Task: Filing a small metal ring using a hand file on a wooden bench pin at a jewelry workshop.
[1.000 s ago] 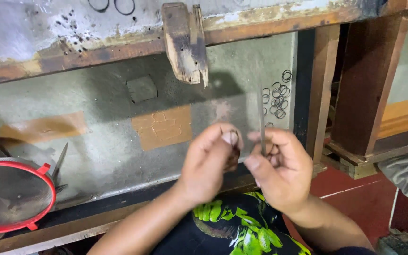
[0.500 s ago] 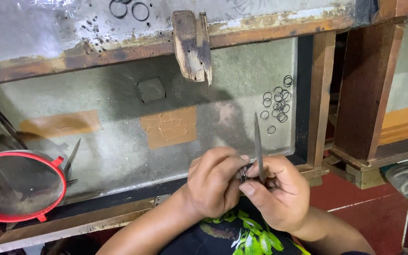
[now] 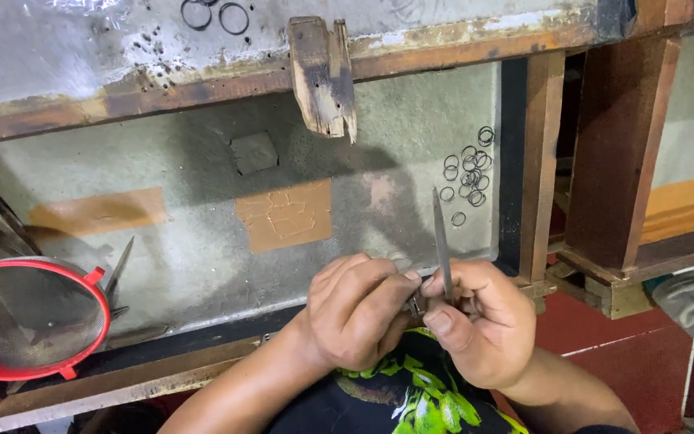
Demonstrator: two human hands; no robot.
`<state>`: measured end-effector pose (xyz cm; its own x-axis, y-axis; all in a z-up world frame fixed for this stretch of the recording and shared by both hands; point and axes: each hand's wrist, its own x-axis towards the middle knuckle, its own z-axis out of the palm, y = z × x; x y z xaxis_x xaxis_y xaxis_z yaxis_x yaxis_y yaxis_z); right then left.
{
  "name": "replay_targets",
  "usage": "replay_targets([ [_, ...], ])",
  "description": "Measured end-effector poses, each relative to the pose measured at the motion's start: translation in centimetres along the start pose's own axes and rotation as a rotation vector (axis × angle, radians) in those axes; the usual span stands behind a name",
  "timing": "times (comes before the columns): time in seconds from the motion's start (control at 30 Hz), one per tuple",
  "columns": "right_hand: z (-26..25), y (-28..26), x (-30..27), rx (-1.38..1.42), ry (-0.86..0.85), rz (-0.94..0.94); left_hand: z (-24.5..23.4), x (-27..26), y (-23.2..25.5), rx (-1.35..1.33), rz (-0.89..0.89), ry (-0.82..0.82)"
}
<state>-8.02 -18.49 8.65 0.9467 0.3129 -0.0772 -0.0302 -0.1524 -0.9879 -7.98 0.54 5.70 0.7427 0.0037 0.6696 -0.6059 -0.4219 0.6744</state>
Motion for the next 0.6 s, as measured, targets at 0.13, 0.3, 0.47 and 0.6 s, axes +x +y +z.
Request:
replay_targets([
  [0.13, -0.1, 0.0, 0.2, -0.021, -0.010, 0.006, -0.4, 0.3, 0.1, -0.016, -0.021, -0.029],
  [0.3, 0.3, 0.2, 1.0, -0.133, 0.025, -0.044, -0.7, 0.4, 0.0, 0.024, -0.001, -0.049],
  [0.47, 1.6, -0.1, 2.4, 0.050, 0.034, 0.000, 0.1, 0.3, -0.6, -0.015, -0.103, -0.015],
  [0.6, 1.8, 0.0, 3.4, 0.074, 0.023, -0.006, 0.3, 1.9, -0.6, -0.147, -0.439, -0.009],
])
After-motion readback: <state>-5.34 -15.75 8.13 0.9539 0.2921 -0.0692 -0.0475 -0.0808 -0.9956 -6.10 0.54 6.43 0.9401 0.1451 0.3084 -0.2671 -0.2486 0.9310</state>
